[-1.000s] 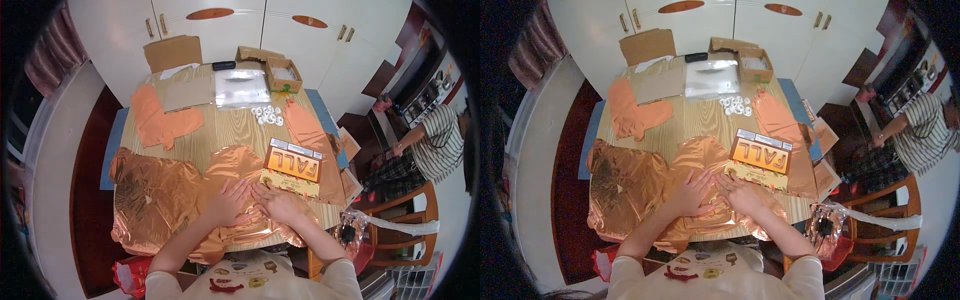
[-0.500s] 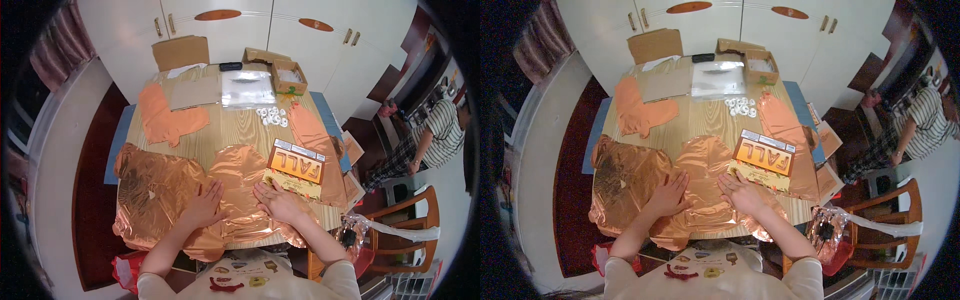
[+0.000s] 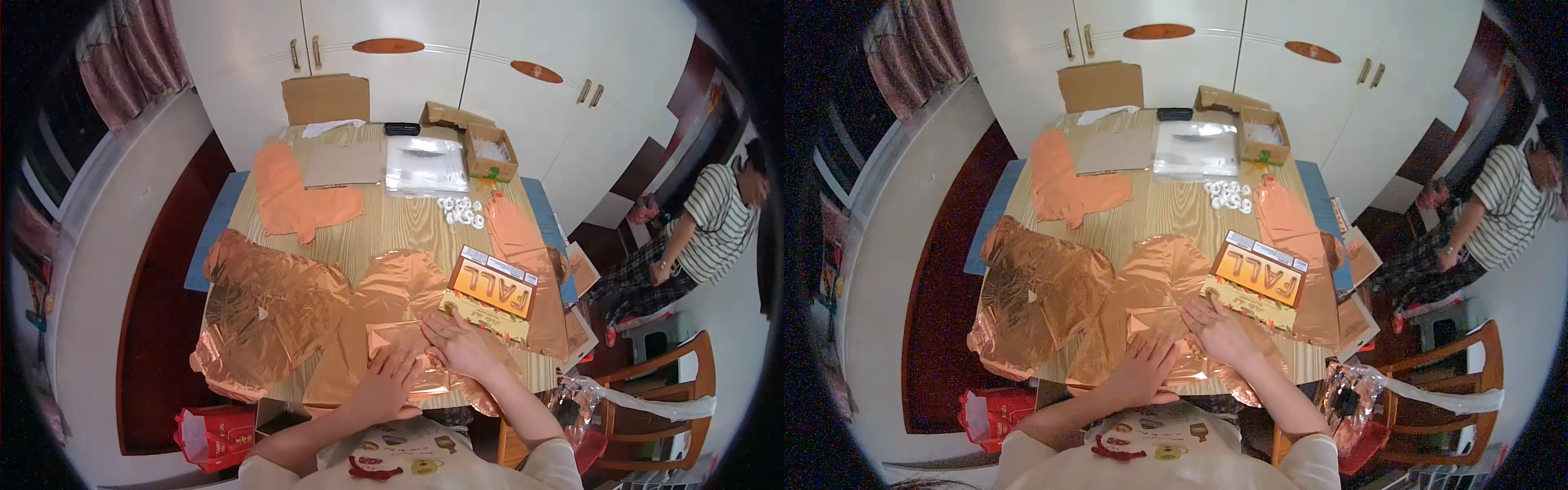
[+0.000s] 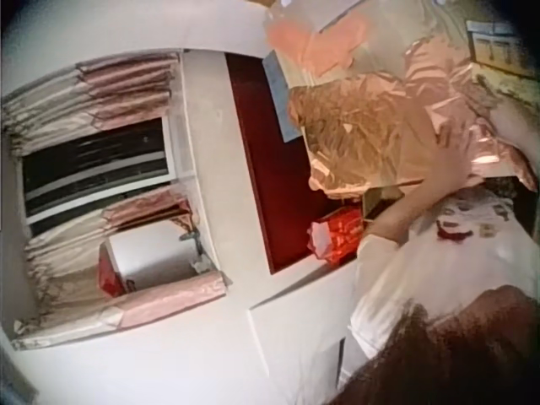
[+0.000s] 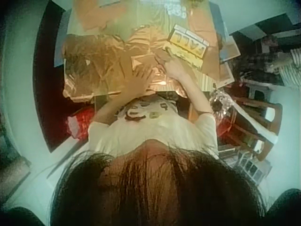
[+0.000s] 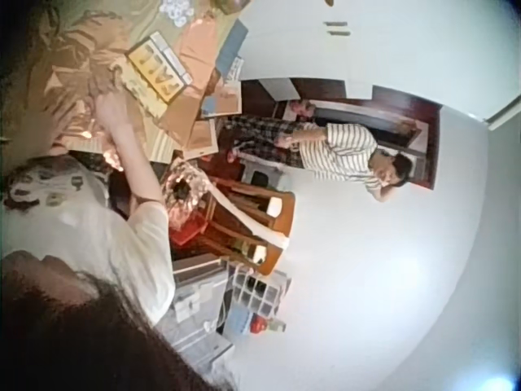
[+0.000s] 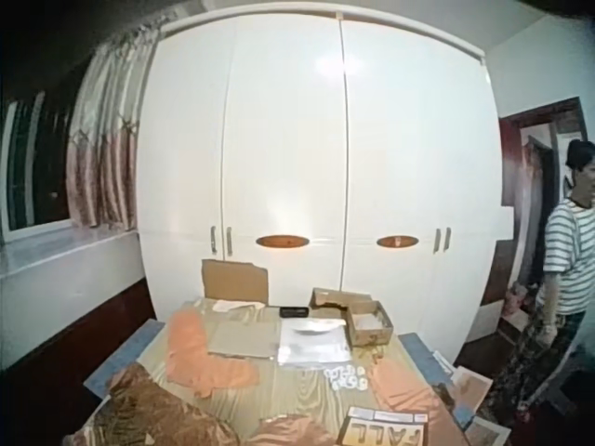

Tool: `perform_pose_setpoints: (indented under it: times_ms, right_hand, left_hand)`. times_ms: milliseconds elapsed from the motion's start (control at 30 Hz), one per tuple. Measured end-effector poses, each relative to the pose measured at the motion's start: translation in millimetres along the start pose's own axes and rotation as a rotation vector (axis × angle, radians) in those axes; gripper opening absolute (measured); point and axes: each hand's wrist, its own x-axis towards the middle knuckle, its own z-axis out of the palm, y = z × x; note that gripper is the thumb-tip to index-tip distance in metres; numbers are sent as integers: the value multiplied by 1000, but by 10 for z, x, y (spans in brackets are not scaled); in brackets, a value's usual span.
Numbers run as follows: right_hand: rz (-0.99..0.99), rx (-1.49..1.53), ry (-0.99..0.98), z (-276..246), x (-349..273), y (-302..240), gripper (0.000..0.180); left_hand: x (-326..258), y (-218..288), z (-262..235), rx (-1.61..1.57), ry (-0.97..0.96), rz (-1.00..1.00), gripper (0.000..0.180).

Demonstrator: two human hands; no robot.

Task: Folding large gold-colored foil balloons and inserting them into cardboard packaging sleeves.

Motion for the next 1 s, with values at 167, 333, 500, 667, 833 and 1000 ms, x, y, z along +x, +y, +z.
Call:
perform_pose_setpoints:
  times_ms: [167,333,500,667,833,1000]
  right_hand:
    - [-13,-1,-45,-5,-82,-197,47]
    - [-45,8,-58,-83,-172,-398,47]
    - [-85,110,-92,-135,-185,-416,45]
    - [-16,342,-134,-213,-167,-239,56]
    - [201,-48,93,-623,-130,251,65]
    - [167,-265,20,-385,-292,598,67]
  left_hand:
    - [-214,105,110,-23,15,-35,79]
    - [-428,193,299,143,158,-19,50]
    - [-551,218,243,63,167,-29,43]
    - [-599,90,108,-109,103,16,44]
    - [-569,-137,-572,-985,-235,-319,40]
    - [-841,-558,-370,-1397,98,-777,39]
